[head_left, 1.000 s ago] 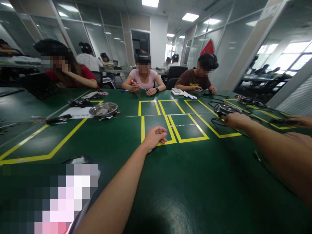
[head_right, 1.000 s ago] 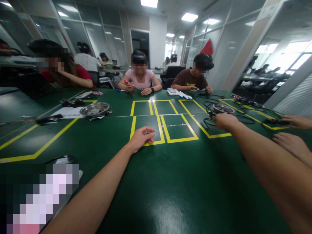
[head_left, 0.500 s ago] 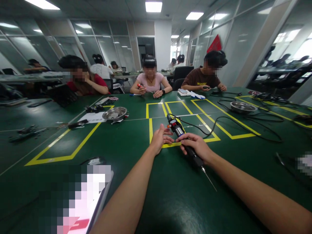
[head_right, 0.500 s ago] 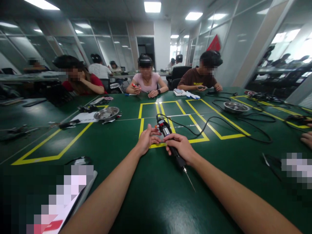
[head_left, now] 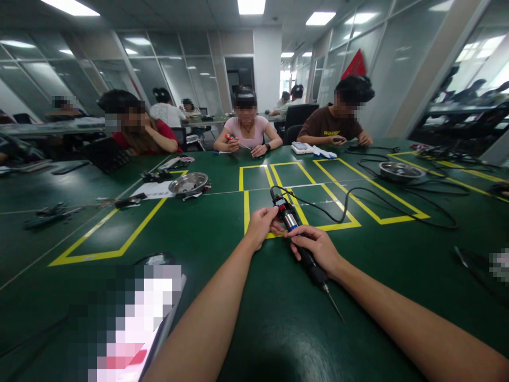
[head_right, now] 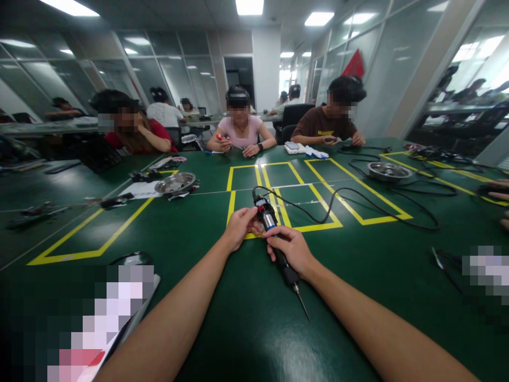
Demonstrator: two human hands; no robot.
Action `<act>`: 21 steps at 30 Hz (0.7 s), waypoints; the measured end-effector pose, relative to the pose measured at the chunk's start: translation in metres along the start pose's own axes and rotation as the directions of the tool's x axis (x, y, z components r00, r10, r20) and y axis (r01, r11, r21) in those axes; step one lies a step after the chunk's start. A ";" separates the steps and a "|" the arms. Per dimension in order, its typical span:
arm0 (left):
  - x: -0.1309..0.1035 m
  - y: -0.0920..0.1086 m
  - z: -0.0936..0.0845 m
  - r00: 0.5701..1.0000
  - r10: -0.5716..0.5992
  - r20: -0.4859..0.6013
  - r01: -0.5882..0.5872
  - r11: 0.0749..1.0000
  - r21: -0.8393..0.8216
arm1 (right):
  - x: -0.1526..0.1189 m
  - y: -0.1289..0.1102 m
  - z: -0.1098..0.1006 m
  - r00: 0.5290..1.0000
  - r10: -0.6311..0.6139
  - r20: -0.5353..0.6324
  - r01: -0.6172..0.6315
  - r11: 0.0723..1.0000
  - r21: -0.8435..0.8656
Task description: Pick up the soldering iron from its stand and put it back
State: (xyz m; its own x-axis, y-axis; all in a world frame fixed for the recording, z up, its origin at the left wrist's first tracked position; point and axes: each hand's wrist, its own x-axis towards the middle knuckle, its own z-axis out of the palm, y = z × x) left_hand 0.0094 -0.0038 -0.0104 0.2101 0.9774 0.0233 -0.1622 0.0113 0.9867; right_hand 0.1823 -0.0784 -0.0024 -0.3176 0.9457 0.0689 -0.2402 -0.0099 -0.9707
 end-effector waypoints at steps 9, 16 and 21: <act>-0.004 0.000 0.002 0.991 0.107 -0.078 -0.101 0.992 0.077 | 0.001 -0.001 0.001 0.999 0.001 -0.035 -0.001 1.000 0.013; 0.001 0.000 -0.005 1.000 0.013 0.014 -0.013 0.999 -0.035 | 0.000 -0.001 -0.002 1.000 0.008 -0.020 -0.007 0.999 0.054; 0.002 0.002 -0.007 0.999 -0.019 0.038 0.023 0.992 -0.123 | 0.000 0.000 -0.003 1.000 0.012 -0.016 -0.011 0.997 0.078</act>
State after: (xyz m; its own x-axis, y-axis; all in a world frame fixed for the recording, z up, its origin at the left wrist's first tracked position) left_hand 0.0032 0.0000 -0.0095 0.2495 0.9683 0.0109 -0.2742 0.0599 0.9598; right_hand 0.1850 -0.0771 -0.0030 -0.3055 0.9507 0.0531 -0.3074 -0.0456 -0.9505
